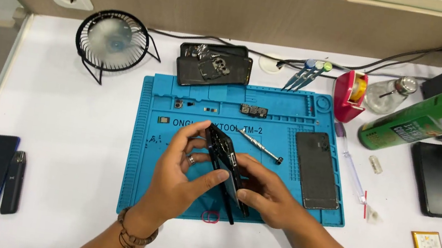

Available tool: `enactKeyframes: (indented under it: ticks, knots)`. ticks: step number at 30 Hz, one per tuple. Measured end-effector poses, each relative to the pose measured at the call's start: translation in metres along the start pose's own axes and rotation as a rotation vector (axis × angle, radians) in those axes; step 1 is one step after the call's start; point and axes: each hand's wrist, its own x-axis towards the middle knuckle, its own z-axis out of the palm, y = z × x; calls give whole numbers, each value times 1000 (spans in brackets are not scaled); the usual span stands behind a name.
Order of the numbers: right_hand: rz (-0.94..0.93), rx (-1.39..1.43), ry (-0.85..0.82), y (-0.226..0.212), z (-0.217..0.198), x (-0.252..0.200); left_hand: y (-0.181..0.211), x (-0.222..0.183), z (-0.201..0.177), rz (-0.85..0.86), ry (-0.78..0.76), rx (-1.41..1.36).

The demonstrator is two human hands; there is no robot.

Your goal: The person uses a prying tool to separate the back cover from a smartphone. They then pick up a second phone, interact with its screen, and place it down. Finally, they return to the first phone and fully separate the back cover from the main body, revealing the internal components.

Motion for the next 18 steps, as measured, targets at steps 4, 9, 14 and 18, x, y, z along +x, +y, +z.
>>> enactKeyframes:
  ticks: [4, 9, 14, 18]
  knots:
    - [-56, -24, 2, 11, -5, -3, -1, -1, 0, -16, 39, 14]
    - [-12, -60, 38, 9, -5, 0, -5, -2, 0, -27, 58, 38]
    - [36, -55, 70, 14, -10, 0, -2, 1, 1, -75, 64, 56]
    - [-2, -142, 144, 13, -4, -3, -4, -5, 0, -40, 24, 74]
